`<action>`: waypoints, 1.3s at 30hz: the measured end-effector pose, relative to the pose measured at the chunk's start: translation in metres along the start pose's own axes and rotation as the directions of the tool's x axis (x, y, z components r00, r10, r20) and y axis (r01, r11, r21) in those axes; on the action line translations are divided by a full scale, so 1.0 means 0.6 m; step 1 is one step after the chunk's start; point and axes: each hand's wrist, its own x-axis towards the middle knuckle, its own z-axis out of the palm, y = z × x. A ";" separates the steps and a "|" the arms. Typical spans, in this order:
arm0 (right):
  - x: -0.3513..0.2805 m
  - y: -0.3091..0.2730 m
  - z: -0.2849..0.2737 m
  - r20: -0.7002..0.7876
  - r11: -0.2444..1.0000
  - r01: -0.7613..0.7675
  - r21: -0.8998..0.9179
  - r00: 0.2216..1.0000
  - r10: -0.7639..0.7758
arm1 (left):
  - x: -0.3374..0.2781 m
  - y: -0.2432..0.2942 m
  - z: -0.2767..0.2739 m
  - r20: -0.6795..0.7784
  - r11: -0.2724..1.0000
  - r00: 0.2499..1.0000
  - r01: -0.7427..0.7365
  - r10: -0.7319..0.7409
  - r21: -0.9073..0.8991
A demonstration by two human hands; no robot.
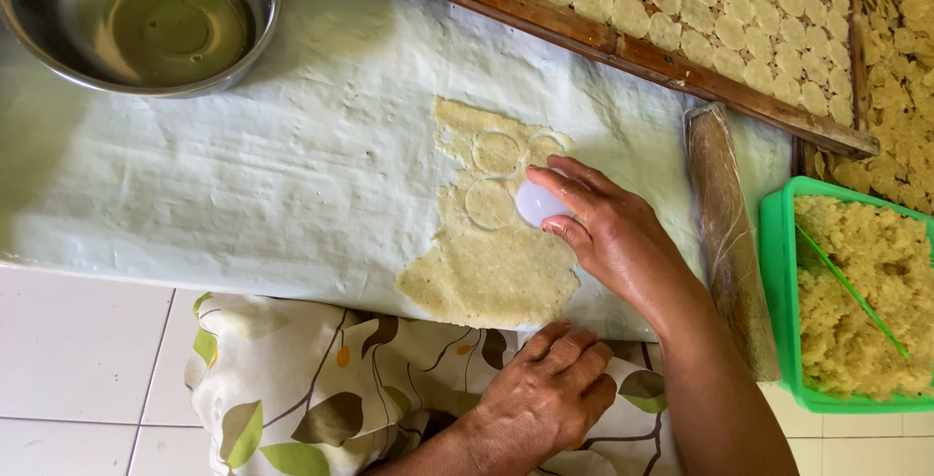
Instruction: The person rolls out a sheet of dough on a plastic sheet with a rolling pin, then cuts circles from the flattened dough by pressing a plastic bottle into it.
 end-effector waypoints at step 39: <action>-0.030 -0.095 0.025 0.100 0.976 0.187 0.115 0.975 -0.198 | -0.032 0.003 0.068 0.004 0.997 1.000 0.015 -0.015 -0.075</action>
